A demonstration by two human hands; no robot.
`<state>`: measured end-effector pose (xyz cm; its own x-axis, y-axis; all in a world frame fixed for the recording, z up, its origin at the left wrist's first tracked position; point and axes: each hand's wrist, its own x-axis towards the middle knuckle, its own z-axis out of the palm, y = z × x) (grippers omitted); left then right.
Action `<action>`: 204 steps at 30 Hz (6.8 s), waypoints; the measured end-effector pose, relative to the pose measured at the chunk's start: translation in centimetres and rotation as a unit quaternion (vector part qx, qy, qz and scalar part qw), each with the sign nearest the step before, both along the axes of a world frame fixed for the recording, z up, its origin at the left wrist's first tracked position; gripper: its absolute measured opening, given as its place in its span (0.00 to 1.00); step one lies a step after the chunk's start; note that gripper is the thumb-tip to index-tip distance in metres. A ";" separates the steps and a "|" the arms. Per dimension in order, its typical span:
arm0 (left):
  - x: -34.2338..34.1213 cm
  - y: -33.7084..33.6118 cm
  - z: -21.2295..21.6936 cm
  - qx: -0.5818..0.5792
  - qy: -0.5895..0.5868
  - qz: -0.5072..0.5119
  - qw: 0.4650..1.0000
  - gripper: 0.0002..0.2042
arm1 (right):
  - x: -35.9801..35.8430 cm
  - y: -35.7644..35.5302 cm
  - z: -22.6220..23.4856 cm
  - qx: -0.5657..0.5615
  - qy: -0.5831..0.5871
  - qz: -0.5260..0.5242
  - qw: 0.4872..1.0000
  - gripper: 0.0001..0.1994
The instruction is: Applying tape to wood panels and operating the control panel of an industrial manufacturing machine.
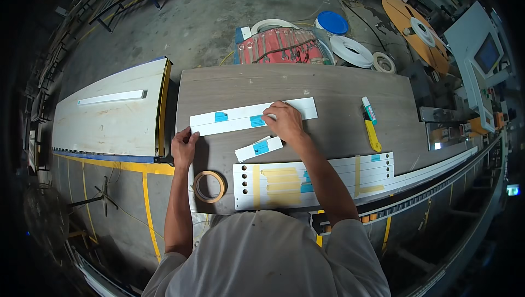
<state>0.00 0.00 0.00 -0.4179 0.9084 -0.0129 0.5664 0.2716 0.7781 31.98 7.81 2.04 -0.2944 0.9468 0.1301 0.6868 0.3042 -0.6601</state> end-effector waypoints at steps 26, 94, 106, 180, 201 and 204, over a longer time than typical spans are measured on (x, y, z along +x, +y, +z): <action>1.0 -0.1 1.2 -0.010 -0.016 0.019 1.000 0.18 | -8.5 -0.1 -0.2 0.071 -0.069 0.089 0.991 0.22; 2.3 -4.5 4.7 -0.059 0.070 -0.241 0.966 0.23 | 2.4 -6.9 1.5 0.022 0.016 0.014 1.000 0.20; 0.9 -4.6 5.2 -0.114 -0.017 -0.260 0.959 0.18 | 2.9 -7.6 0.5 0.074 -0.030 0.031 0.996 0.21; 0.8 -5.2 3.9 -0.039 0.029 -0.212 0.976 0.23 | 3.8 -8.2 0.0 0.011 -0.015 -0.028 0.999 0.25; -1.5 -6.1 4.0 -0.053 0.101 -0.242 0.964 0.21 | -1.0 -7.3 0.9 0.002 -0.032 0.022 0.999 0.19; -1.1 -6.2 4.2 -0.051 0.086 -0.235 0.967 0.20 | -2.5 -7.2 1.1 0.018 -0.035 0.047 0.998 0.19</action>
